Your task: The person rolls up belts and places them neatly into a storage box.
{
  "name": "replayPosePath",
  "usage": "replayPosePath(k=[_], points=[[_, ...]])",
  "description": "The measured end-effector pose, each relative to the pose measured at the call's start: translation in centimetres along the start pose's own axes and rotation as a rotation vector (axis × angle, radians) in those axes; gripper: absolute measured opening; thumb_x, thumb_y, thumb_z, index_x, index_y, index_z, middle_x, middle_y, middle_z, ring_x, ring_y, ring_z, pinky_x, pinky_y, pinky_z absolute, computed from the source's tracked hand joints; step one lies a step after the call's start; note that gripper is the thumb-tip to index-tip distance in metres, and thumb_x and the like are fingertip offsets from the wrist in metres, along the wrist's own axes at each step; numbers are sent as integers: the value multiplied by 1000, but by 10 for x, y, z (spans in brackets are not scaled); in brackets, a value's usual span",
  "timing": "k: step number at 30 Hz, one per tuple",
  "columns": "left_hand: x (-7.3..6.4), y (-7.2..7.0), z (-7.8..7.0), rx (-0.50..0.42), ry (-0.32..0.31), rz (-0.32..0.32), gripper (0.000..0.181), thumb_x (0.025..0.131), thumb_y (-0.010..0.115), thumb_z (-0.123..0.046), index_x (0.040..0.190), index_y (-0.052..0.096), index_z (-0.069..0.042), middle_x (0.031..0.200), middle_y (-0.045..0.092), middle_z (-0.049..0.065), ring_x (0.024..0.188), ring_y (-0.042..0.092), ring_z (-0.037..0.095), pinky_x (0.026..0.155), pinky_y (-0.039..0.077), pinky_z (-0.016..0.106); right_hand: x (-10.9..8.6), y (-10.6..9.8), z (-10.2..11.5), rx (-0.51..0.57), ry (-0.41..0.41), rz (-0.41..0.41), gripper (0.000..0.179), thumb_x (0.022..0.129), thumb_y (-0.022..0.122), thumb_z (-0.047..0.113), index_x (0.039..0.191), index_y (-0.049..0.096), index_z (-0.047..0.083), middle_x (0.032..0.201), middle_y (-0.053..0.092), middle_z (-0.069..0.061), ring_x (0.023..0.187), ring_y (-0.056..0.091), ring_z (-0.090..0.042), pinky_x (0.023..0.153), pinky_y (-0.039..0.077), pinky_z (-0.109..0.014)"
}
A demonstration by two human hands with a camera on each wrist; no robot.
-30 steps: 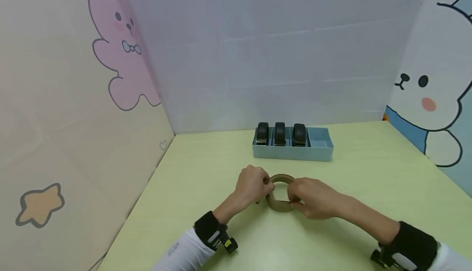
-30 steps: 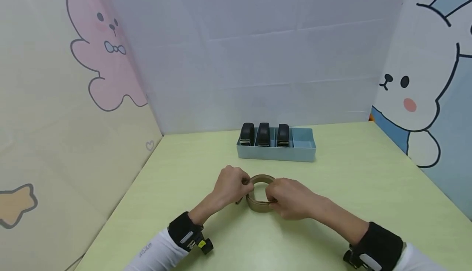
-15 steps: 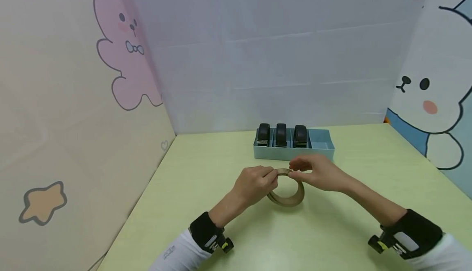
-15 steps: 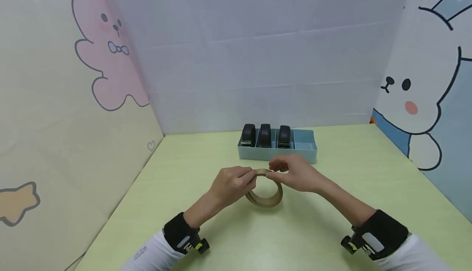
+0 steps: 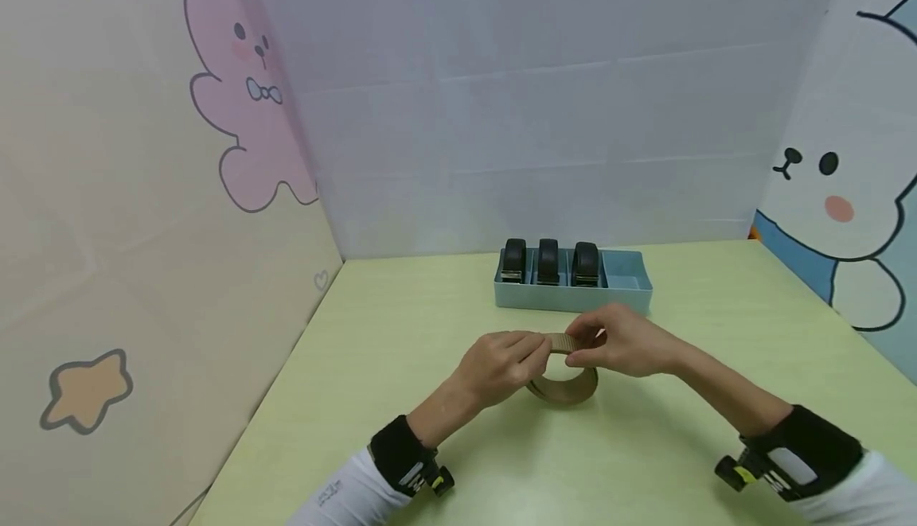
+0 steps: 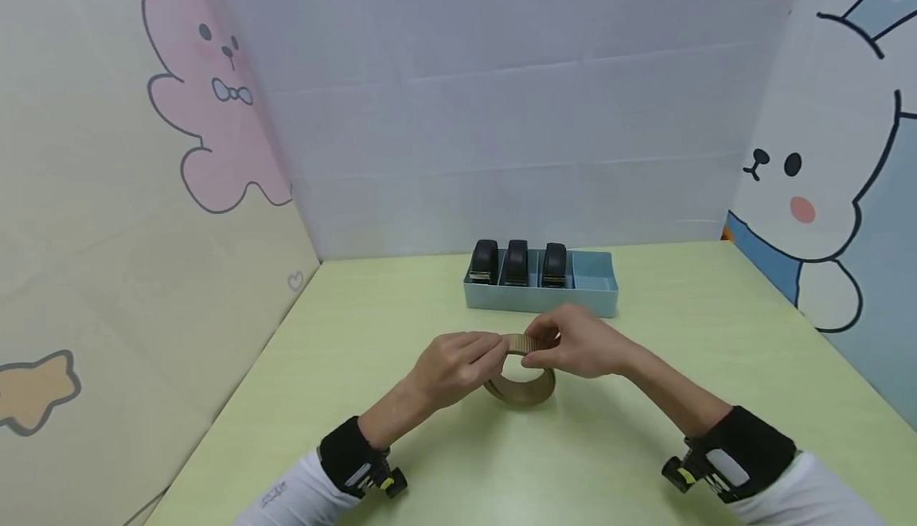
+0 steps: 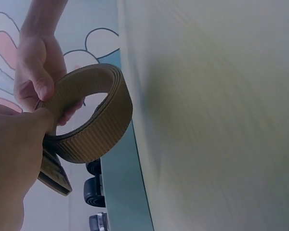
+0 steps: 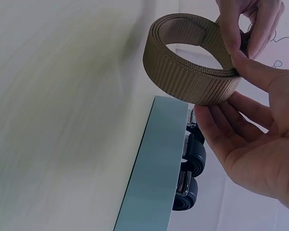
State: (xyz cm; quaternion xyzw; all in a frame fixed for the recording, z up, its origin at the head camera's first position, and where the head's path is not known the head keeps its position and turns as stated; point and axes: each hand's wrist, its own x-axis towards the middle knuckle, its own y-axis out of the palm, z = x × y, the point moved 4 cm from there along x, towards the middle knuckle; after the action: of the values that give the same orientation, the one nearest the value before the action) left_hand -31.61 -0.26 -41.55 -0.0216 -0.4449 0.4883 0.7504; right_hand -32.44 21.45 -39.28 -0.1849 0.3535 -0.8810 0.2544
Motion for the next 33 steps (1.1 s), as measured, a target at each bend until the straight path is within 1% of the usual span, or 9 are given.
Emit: replayPosePath(k=[2,4,7,11,13,17,20,24,33], points=[[0,-1,0,-21,-17,0,9,95,86,-13,104,85,-13,98,84,-6,89,82,4,84,66,17,-2,-1,4,-56,-42,-31,25,100,89,24,118,84,9,100,81,5,90,74,-5,83,65,-30],[1,-3,3,-107,-67,13,11,95,89,-19,104,85,-13,98,84,-7,87,81,3,85,65,16,-5,-4,9,-115,-99,-58,24,99,90,22,118,84,9,103,82,5,91,75,-5,84,66,-31],[3,-6,13,-349,-213,30,15,97,90,-21,108,86,-12,101,86,-3,87,80,5,82,62,13,-10,-8,17,-222,-188,-90,25,99,90,18,121,83,9,109,82,3,95,75,-8,84,65,-31],[1,-6,34,-740,-450,75,21,103,83,-13,122,85,-6,115,88,8,102,84,15,92,64,19,-14,-15,25,-348,-261,-107,31,97,91,16,127,82,11,117,80,3,99,74,-12,83,63,-31],[-2,-2,43,-920,-540,169,25,108,77,-15,131,83,-6,125,87,9,115,84,18,100,65,23,-15,-18,27,-385,-282,-107,34,96,91,15,129,81,13,120,79,3,101,74,-13,84,63,-32],[-13,7,50,-1319,-700,440,43,115,68,-31,149,73,-7,147,78,10,132,78,17,108,62,25,-17,-22,27,-404,-334,-106,38,96,91,13,132,81,15,123,79,3,105,75,-15,87,65,-34],[-23,11,49,-1556,-774,585,59,114,68,-44,159,64,-5,158,70,15,140,74,17,112,62,30,-19,-25,25,-373,-389,-117,40,94,92,11,132,80,16,126,79,4,109,76,-15,90,66,-34],[-30,12,47,-1669,-763,650,67,111,72,-48,161,62,-4,160,67,21,137,74,13,112,63,34,-20,-28,24,-351,-444,-129,44,91,93,8,132,80,17,128,79,5,112,75,-14,92,65,-33],[-22,13,42,-1659,-716,619,35,113,71,-23,141,77,-3,131,80,22,107,79,6,102,67,43,-18,-29,26,-334,-426,-70,42,95,92,12,134,79,21,130,80,7,117,76,-17,98,66,-39]])
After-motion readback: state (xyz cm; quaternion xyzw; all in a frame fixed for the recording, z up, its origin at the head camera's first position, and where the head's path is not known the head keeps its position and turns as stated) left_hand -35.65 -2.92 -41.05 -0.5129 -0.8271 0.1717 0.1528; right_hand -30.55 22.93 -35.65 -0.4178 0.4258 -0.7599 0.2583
